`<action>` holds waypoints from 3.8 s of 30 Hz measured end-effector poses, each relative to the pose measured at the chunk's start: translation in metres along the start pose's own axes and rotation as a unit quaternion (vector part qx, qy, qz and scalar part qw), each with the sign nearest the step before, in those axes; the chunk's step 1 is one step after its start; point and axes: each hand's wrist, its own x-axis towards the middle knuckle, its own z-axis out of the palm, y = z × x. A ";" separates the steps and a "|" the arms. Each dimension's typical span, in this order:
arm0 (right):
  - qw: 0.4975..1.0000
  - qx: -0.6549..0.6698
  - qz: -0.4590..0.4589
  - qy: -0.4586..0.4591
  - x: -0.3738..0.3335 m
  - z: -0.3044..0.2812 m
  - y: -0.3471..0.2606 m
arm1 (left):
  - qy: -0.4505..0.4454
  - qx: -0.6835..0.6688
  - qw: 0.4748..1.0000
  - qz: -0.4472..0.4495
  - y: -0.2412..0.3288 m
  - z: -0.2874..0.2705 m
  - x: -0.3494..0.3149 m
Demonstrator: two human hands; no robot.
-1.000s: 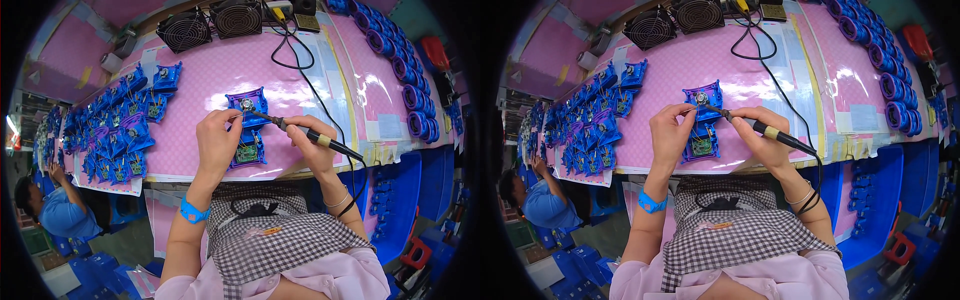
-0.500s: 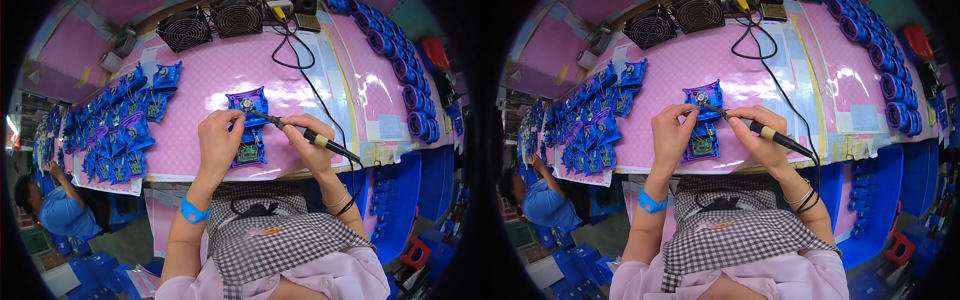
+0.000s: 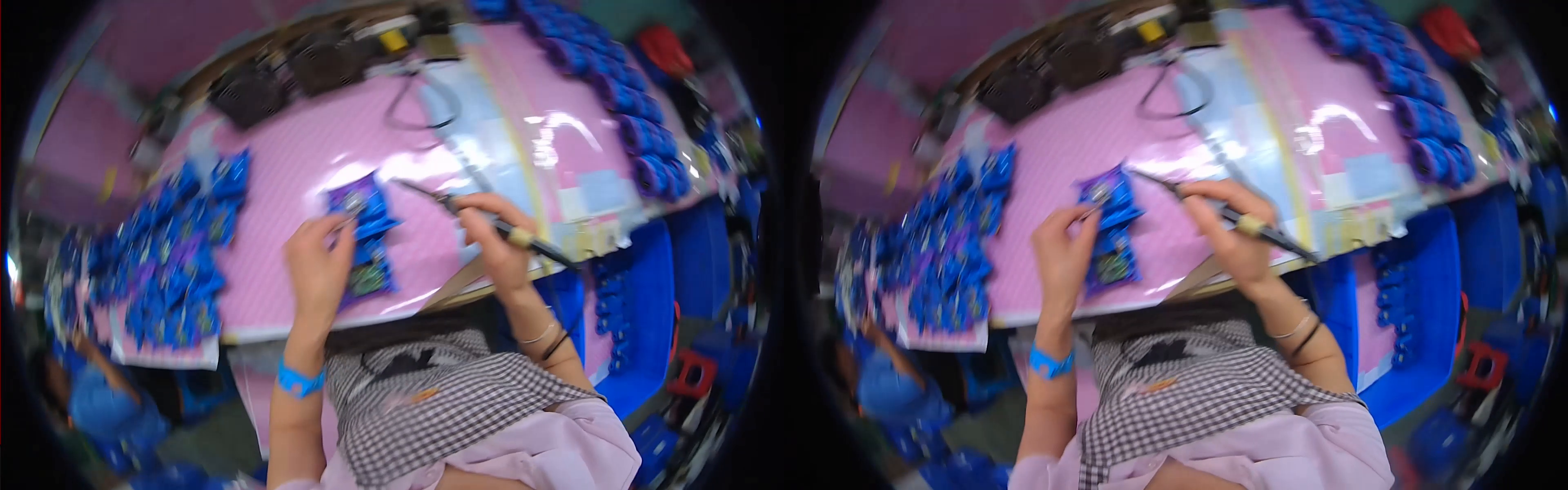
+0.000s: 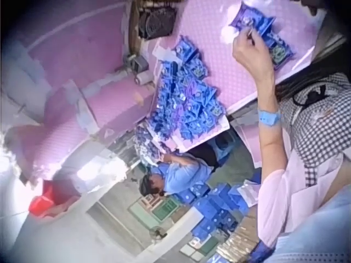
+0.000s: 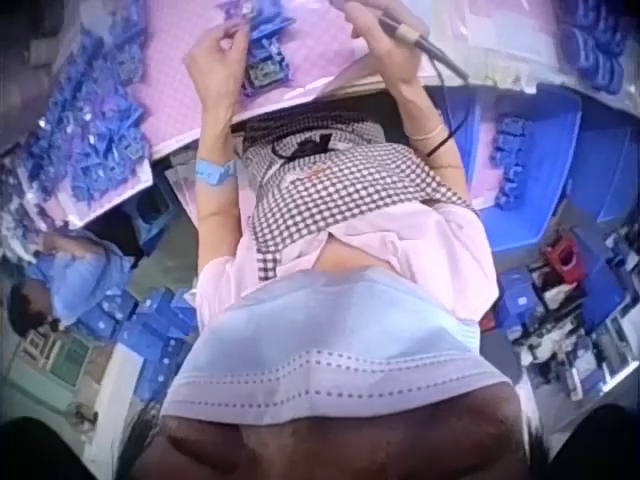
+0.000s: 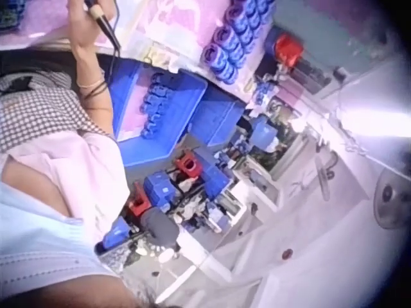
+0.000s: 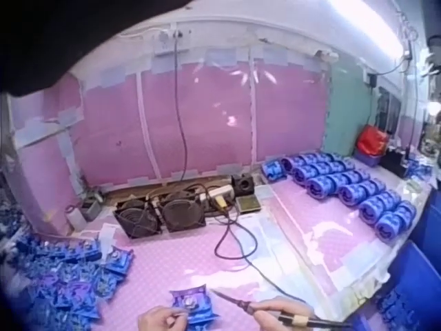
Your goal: Soldering small electronic components onto blue circular frames at a factory workbench.
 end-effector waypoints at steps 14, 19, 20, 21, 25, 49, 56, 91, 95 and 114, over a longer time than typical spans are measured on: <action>0.918 -0.008 -0.127 0.377 0.059 -0.107 0.015 | 0.021 0.030 0.999 0.031 0.002 -0.001 -0.008; 0.632 -0.426 -0.178 0.622 0.101 -0.202 0.062 | -0.056 0.111 0.990 0.062 0.037 -0.005 -0.015; 0.557 -0.506 -0.129 0.646 0.113 -0.214 0.082 | -0.062 0.171 0.979 0.097 0.039 -0.004 -0.016; 0.478 -0.582 -0.080 0.653 0.123 -0.231 0.110 | -0.109 0.234 0.960 0.111 0.035 -0.002 -0.015; 0.635 -0.579 -0.209 0.467 0.114 -0.304 0.160 | -0.187 0.211 0.957 0.065 0.021 0.005 -0.009; 0.951 -0.206 -0.205 0.109 0.009 -0.045 0.032 | 0.068 -0.022 0.995 -0.068 -0.007 -0.097 -0.055; 0.949 -0.242 -0.129 -0.156 0.002 0.020 -0.015 | -0.015 -0.057 0.994 -0.088 0.007 -0.033 -0.052; 0.939 -0.113 -0.219 -0.240 0.014 0.010 0.027 | -0.031 0.004 0.997 -0.065 -0.003 -0.024 -0.097; 0.991 0.002 -0.114 -0.070 -0.006 -0.003 0.008 | 0.064 -0.409 0.879 -0.236 0.000 -0.061 -0.059; 0.994 0.060 0.064 -0.061 -0.031 0.009 0.013 | -0.032 -0.001 0.999 0.009 0.019 -0.006 -0.003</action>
